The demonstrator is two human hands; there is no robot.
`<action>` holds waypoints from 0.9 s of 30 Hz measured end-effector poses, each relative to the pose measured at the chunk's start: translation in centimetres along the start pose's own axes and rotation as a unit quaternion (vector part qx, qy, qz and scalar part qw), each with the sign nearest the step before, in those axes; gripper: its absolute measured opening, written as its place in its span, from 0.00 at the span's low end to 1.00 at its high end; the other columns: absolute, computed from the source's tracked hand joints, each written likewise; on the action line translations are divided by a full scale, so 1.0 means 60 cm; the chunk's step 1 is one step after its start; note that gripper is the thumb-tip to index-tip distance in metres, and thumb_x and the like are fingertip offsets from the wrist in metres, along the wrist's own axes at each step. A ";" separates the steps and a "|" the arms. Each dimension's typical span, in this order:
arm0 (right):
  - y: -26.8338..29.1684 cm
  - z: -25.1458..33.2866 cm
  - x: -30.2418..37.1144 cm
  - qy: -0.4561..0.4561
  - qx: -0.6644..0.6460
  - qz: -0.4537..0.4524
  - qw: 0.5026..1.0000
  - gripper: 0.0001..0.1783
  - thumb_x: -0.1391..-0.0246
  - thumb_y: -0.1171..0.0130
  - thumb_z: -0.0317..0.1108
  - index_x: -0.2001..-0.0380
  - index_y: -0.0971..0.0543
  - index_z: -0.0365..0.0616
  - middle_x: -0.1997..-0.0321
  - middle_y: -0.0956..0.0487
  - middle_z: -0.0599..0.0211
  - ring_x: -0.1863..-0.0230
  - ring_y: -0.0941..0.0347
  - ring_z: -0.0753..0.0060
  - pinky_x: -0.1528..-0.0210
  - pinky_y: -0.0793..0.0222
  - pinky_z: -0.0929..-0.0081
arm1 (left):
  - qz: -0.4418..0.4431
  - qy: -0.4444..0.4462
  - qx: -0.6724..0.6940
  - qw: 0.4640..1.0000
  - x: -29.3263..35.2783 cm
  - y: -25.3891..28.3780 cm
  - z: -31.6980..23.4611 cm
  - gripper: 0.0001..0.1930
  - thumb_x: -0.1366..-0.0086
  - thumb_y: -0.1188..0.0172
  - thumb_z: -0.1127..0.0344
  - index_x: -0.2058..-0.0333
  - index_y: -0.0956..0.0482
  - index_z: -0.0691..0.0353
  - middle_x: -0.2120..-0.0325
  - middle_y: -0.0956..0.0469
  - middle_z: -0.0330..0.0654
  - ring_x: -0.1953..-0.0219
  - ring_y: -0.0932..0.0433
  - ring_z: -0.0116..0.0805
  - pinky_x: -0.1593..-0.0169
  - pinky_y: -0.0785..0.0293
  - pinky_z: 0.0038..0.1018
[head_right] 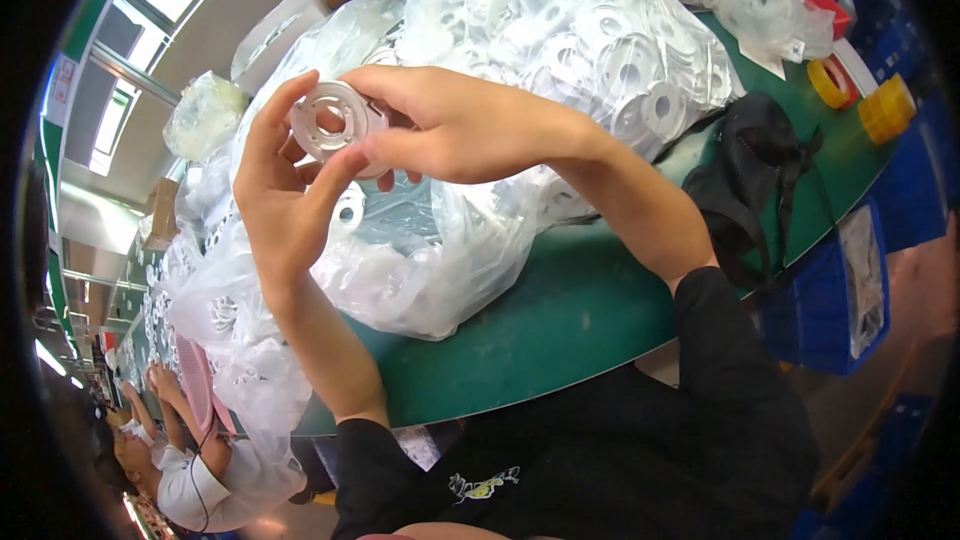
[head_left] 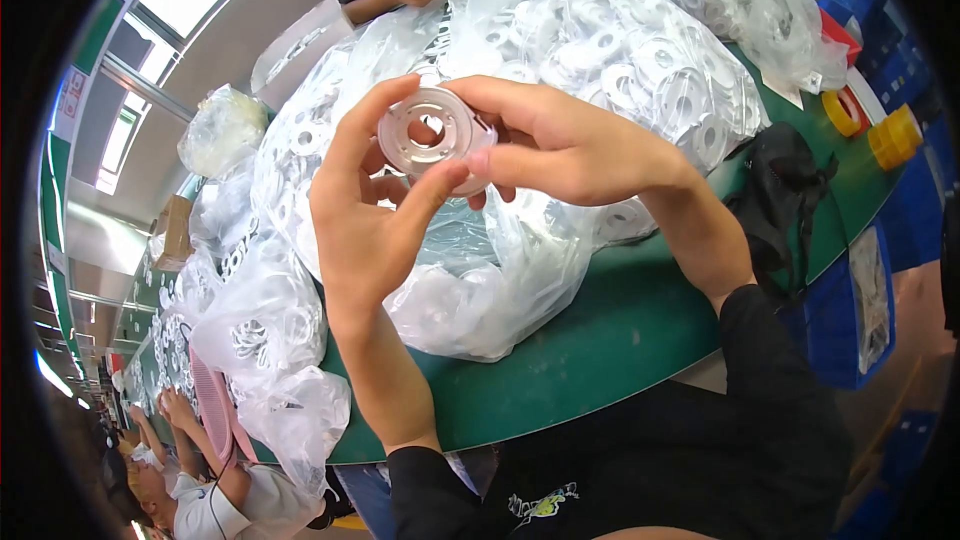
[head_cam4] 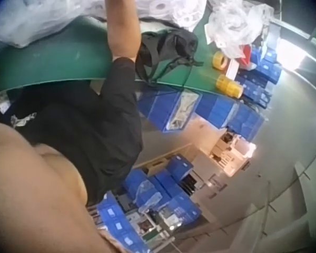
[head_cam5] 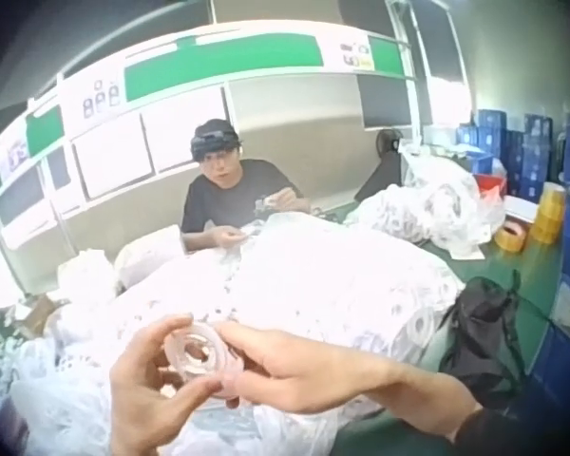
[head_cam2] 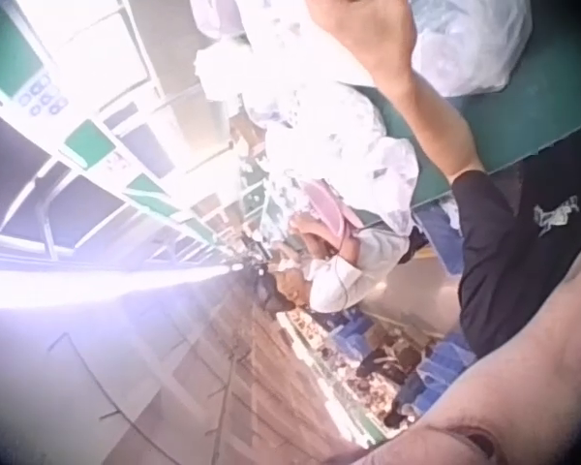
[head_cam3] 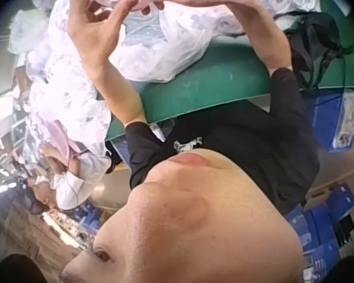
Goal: Assembling circular components for light fixtures at a factory assembly line.
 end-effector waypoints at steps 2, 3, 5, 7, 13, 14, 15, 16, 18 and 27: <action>-0.006 0.013 0.000 0.003 -0.002 0.012 1.000 0.21 0.49 0.57 0.24 0.50 0.40 0.35 0.70 0.27 0.69 0.73 0.31 0.81 0.72 0.35 0.84 | -0.016 0.003 -0.011 1.000 0.003 0.004 -0.015 0.25 0.55 0.36 0.75 0.56 0.33 0.65 0.67 0.27 0.41 0.67 0.25 0.25 0.72 0.26 0.17; -0.012 0.016 0.001 -0.001 0.012 0.020 1.000 0.21 0.50 0.57 0.24 0.50 0.40 0.35 0.71 0.27 0.68 0.73 0.31 0.81 0.72 0.36 0.84 | -0.040 -0.010 -0.022 0.999 0.008 0.007 -0.019 0.22 0.55 0.36 0.75 0.59 0.31 0.65 0.68 0.26 0.41 0.68 0.25 0.25 0.72 0.27 0.17; -0.027 0.021 -0.002 0.002 0.041 0.032 0.999 0.22 0.51 0.56 0.24 0.50 0.40 0.34 0.73 0.27 0.67 0.73 0.30 0.80 0.73 0.36 0.84 | -0.075 -0.021 -0.041 0.996 0.021 0.014 -0.026 0.19 0.54 0.36 0.75 0.62 0.30 0.65 0.69 0.26 0.40 0.68 0.25 0.24 0.72 0.27 0.17; -0.046 0.009 0.001 -0.001 0.046 0.062 0.997 0.22 0.51 0.56 0.24 0.50 0.40 0.34 0.73 0.27 0.66 0.73 0.30 0.79 0.72 0.36 0.83 | -0.176 0.059 0.028 0.982 0.031 0.018 -0.022 0.12 0.53 0.36 0.74 0.69 0.27 0.66 0.75 0.25 0.39 0.71 0.26 0.23 0.72 0.29 0.16; -0.090 0.019 0.014 0.025 0.059 0.072 0.995 0.21 0.54 0.55 0.25 0.53 0.39 0.35 0.73 0.26 0.54 0.73 0.27 0.62 0.70 0.34 0.72 | -0.133 0.081 0.061 0.986 0.090 0.034 -0.047 0.05 0.46 0.43 0.74 0.70 0.27 0.67 0.76 0.25 0.37 0.76 0.29 0.19 0.72 0.33 0.15; -0.096 0.021 0.019 0.045 0.084 0.099 0.991 0.22 0.55 0.55 0.24 0.53 0.40 0.36 0.73 0.26 0.53 0.72 0.27 0.59 0.70 0.34 0.70 | -0.146 0.088 0.054 0.984 0.112 0.041 -0.061 0.05 0.46 0.43 0.74 0.70 0.27 0.67 0.76 0.25 0.37 0.76 0.29 0.19 0.72 0.33 0.15; -0.103 0.022 0.021 0.066 0.109 0.124 0.984 0.23 0.56 0.56 0.23 0.52 0.40 0.37 0.72 0.26 0.52 0.72 0.27 0.55 0.70 0.34 0.68 | -0.137 0.109 0.025 0.984 0.136 0.052 -0.074 0.06 0.46 0.44 0.74 0.67 0.27 0.67 0.75 0.25 0.37 0.75 0.29 0.19 0.71 0.33 0.14; -0.112 0.024 0.026 0.063 0.103 0.132 0.984 0.23 0.56 0.56 0.23 0.52 0.40 0.37 0.72 0.26 0.52 0.72 0.27 0.55 0.70 0.34 0.68 | -0.123 0.131 0.002 0.984 0.161 0.059 -0.089 0.08 0.45 0.44 0.74 0.65 0.27 0.67 0.74 0.25 0.38 0.74 0.30 0.19 0.70 0.33 0.14; -0.130 0.017 0.032 0.025 0.062 0.214 0.975 0.26 0.55 0.55 0.22 0.48 0.42 0.38 0.69 0.26 0.57 0.71 0.27 0.65 0.67 0.33 0.72 | -0.104 0.169 0.008 0.980 0.212 0.066 -0.085 0.10 0.46 0.45 0.76 0.62 0.27 0.68 0.74 0.25 0.38 0.73 0.29 0.21 0.69 0.33 0.15; -0.270 -0.033 0.086 0.041 0.080 0.364 0.927 0.25 0.54 0.51 0.27 0.51 0.44 0.37 0.73 0.28 0.48 0.72 0.31 0.44 0.72 0.36 0.57 | -0.282 0.227 0.053 0.931 0.450 0.036 -0.052 0.09 0.53 0.43 0.85 0.70 0.27 0.72 0.75 0.27 0.39 0.71 0.28 0.24 0.68 0.32 0.17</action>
Point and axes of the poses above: each hand's wrist, its own x-axis away from the middle knuckle, its own y-axis out of the back of the hand, z = x × y, the point moved 1 cm from there along -x, towards the middle knuckle
